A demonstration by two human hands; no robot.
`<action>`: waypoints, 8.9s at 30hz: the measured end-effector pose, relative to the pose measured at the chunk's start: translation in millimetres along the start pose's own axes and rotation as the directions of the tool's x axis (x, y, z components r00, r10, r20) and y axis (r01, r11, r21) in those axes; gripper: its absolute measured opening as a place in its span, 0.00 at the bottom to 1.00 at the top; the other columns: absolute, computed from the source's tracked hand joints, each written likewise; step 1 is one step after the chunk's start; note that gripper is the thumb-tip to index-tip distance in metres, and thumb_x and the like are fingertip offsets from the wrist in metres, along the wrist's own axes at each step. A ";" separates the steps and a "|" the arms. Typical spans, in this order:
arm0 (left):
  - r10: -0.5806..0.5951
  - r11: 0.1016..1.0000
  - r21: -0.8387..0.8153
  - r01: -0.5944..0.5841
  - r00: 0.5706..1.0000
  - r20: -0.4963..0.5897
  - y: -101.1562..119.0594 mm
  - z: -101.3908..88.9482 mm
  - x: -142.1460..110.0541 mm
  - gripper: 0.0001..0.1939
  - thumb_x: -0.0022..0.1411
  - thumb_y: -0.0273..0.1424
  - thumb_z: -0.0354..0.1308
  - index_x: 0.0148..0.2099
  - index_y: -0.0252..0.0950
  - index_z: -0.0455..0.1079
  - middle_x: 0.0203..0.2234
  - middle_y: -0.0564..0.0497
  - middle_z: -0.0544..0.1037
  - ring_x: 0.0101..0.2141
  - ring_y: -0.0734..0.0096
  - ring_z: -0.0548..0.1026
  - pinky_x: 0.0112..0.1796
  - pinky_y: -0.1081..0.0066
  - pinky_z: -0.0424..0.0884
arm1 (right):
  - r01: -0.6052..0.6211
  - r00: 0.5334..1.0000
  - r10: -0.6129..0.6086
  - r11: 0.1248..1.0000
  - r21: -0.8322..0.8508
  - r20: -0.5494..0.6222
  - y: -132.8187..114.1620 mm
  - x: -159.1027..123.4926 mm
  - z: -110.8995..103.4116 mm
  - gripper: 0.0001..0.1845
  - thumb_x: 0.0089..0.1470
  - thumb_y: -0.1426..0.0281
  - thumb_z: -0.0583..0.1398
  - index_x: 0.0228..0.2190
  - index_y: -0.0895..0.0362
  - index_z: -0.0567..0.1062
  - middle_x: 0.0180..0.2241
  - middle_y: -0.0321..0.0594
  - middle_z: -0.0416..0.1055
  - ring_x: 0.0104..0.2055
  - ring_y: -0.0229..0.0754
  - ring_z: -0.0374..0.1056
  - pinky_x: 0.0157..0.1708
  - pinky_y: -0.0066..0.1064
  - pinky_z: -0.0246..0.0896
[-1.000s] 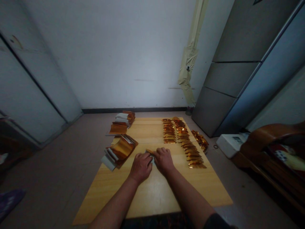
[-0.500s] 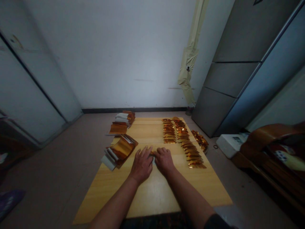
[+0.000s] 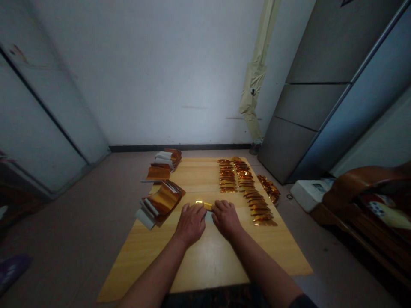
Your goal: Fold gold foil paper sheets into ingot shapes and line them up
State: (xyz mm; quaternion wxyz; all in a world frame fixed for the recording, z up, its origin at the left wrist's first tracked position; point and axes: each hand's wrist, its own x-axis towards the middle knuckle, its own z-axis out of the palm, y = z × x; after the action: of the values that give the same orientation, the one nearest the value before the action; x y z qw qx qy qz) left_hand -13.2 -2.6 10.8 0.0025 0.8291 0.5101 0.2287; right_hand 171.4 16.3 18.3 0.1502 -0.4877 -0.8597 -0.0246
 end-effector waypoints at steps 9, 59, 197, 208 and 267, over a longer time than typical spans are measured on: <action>0.013 1.000 0.021 -0.013 1.000 0.009 -1.6 -0.1 -0.8 0.20 0.59 0.26 0.52 0.53 0.45 0.68 0.53 0.47 0.74 0.52 0.58 0.70 0.52 0.51 0.56 | 0.009 0.999 -0.008 1.000 0.005 -0.038 8.9 -10.3 -3.7 0.07 0.61 0.66 0.57 0.41 0.53 0.73 0.44 0.42 0.70 0.48 0.46 0.59 0.43 0.36 0.48; -0.105 0.994 0.017 0.104 0.986 0.129 -2.7 -0.4 2.9 0.21 0.61 0.37 0.54 0.58 0.49 0.66 0.59 0.48 0.69 0.56 0.56 0.66 0.56 0.45 0.52 | 0.003 0.999 0.016 0.915 0.404 -0.043 17.1 -7.7 7.4 0.13 0.50 0.64 0.67 0.40 0.46 0.81 0.46 0.39 0.74 0.48 0.46 0.65 0.50 0.39 0.53; -0.117 0.993 0.005 0.118 0.973 0.199 -2.6 -4.9 5.4 0.11 0.67 0.33 0.48 0.49 0.48 0.68 0.59 0.51 0.69 0.56 0.59 0.65 0.58 0.43 0.50 | -0.353 0.933 0.356 0.864 0.360 0.060 -5.9 24.0 9.9 0.03 0.47 0.73 0.62 0.24 0.55 0.76 0.29 0.36 0.72 0.35 0.39 0.64 0.36 0.29 0.48; -0.123 0.992 -0.001 0.126 0.975 0.183 -2.4 -4.9 5.8 0.11 0.66 0.32 0.49 0.47 0.48 0.69 0.58 0.52 0.69 0.56 0.59 0.65 0.57 0.44 0.51 | -0.342 0.927 0.374 0.813 0.472 0.028 -2.9 20.8 8.4 0.15 0.38 0.83 0.55 0.26 0.55 0.76 0.29 0.36 0.73 0.34 0.38 0.65 0.36 0.27 0.52; -0.025 0.999 -0.046 0.028 0.998 0.063 -11.3 -1.5 2.5 0.13 0.65 0.28 0.52 0.49 0.44 0.73 0.45 0.49 0.78 0.46 0.63 0.71 0.49 0.57 0.58 | 0.116 0.993 -0.113 0.947 0.300 -0.030 0.4 5.7 12.0 0.07 0.58 0.67 0.60 0.30 0.51 0.79 0.35 0.36 0.75 0.40 0.41 0.63 0.40 0.33 0.48</action>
State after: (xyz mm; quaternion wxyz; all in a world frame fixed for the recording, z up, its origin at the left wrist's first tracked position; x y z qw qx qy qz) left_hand -22.4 4.6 10.4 0.0410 0.8289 0.5150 0.2145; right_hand 166.2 23.6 8.4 0.2261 -0.4083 -0.8793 0.0948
